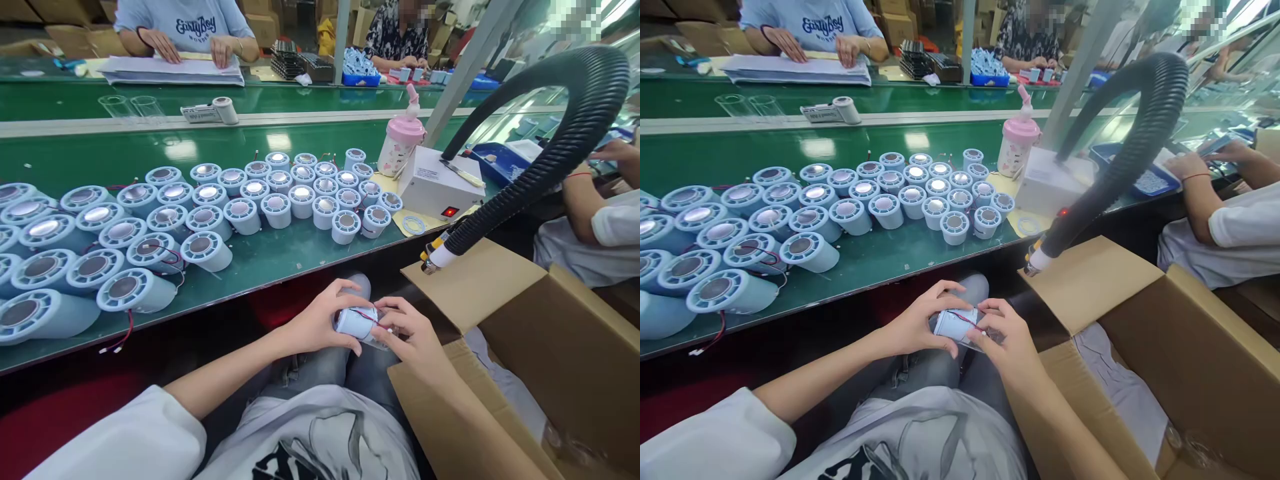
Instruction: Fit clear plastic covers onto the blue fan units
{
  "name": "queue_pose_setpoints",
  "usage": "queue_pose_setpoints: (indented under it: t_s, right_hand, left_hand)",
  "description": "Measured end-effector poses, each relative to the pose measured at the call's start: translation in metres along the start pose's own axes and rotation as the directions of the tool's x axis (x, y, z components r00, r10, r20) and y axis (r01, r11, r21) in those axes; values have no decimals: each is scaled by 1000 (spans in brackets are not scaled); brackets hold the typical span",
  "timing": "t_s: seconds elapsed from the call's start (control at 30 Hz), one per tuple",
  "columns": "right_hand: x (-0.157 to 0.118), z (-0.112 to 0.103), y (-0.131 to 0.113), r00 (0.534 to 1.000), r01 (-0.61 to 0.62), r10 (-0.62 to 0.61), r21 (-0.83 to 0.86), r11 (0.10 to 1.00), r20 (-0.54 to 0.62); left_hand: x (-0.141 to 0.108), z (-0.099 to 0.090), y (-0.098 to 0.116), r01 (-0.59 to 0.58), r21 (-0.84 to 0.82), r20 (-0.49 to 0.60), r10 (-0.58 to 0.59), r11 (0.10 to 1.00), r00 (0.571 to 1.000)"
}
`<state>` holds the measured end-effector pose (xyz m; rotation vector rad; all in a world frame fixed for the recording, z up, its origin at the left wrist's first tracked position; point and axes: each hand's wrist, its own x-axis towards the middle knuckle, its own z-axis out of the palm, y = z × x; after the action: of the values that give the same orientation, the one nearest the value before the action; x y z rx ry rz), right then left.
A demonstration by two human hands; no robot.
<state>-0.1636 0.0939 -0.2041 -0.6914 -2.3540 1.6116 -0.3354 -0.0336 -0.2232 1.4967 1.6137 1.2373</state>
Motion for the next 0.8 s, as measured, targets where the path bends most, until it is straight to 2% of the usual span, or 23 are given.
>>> queue_pose_setpoints:
  t_s: [0.27, 0.37, 0.43, 0.5, 0.6, 0.7, 0.8]
  right_hand:
    - [-3, 0, 3, 991, -106, 125, 287, 952, -51]
    - [-2, -5, 5, 980, -164, 198, 422, 892, -38]
    - [-3, -8, 6, 986, -142, 167, 451, 881, -15]
    - [-7, -9, 7, 1000, -26, 29, 342, 939, -4]
    - [-18, -9, 6, 986, 163, -164, 42, 986, 15]
    - [-29, -9, 7, 983, 183, -182, -56, 981, 26]
    - [-34, -11, 7, 986, 157, -155, -35, 987, 57]
  left_hand:
    - [-1, 0, -5, -10, -114, 210, 34, 993, 977]
    - [-2, 2, -1, 99, -193, 242, -51, 976, 969]
    - [-3, 4, 2, 188, -300, 236, -118, 935, 964]
    - [-4, 5, 5, 254, -424, 232, -167, 869, 958]
    - [-8, 5, 9, 303, -548, 234, -205, 780, 950]
    - [-13, 4, 15, 310, -564, 257, -194, 766, 947]
    - [-15, 1, 21, 266, -509, 244, -159, 819, 957]
